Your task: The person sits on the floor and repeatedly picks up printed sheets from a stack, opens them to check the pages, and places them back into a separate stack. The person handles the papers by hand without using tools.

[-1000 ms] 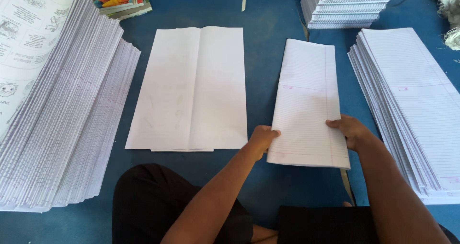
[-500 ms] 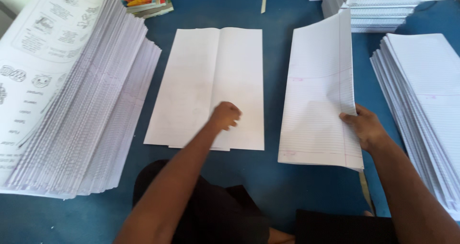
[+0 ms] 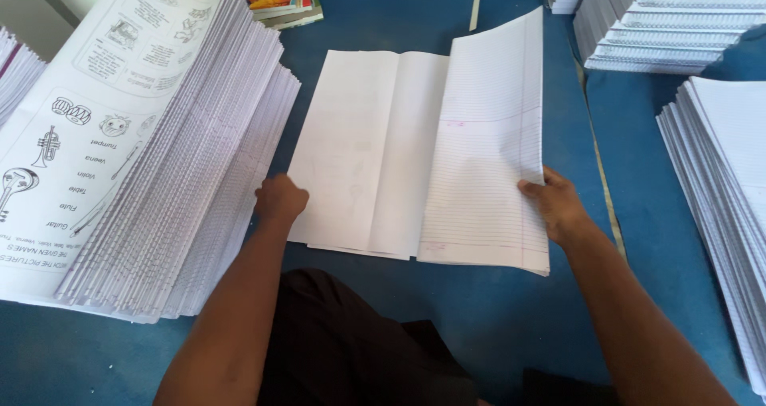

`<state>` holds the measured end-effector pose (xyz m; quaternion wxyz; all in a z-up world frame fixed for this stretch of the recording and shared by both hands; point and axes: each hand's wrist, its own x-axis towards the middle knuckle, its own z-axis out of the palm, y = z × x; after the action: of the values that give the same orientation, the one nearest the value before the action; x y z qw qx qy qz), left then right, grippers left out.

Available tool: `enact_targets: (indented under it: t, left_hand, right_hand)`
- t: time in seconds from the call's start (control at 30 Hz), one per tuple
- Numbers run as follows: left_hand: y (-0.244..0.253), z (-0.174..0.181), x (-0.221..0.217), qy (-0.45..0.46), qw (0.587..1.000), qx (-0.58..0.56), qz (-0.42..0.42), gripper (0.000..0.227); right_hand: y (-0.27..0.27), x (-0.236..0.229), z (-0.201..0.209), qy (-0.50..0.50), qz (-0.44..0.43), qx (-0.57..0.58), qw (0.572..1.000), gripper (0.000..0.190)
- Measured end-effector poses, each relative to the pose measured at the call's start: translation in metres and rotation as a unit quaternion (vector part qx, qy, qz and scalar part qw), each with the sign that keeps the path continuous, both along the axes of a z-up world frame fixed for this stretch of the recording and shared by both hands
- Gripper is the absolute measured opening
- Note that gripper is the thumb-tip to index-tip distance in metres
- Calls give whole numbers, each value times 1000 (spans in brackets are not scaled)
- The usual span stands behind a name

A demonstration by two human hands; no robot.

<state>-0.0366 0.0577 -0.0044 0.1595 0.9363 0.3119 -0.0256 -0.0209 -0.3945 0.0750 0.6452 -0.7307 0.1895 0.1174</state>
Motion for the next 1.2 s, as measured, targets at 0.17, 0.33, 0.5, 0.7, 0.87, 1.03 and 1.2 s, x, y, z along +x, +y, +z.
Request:
enact_targets:
  t: [0.17, 0.33, 0.5, 0.7, 0.87, 1.03, 1.2]
  left_hand:
    - [12, -11, -16, 23, 995, -75, 63, 53]
    - [15, -11, -19, 1, 987, -122, 103, 62]
    - [17, -13, -23, 24, 988, -116, 94, 65]
    - [19, -19, -24, -40, 985, -139, 98, 37]
    - [11, -2, -29, -146, 981, -72, 107, 32]
    - [4, 21, -34, -92, 993, -11, 69, 19]
    - [-4, 24, -42, -156, 978, 140, -17, 16]
  right_hand:
    - [27, 4, 1, 4, 20, -2, 1000, 52]
    - [38, 4, 0, 1, 34, -21, 999, 53]
    - [37, -1, -2, 7, 35, -25, 999, 54]
    - [29, -3, -9, 9, 29, -54, 998, 53]
    - [23, -4, -11, 6, 33, -58, 998, 52]
    - [20, -10, -10, 6, 34, -56, 998, 51]
    - [18, -17, -6, 35, 21, -127, 991, 54]
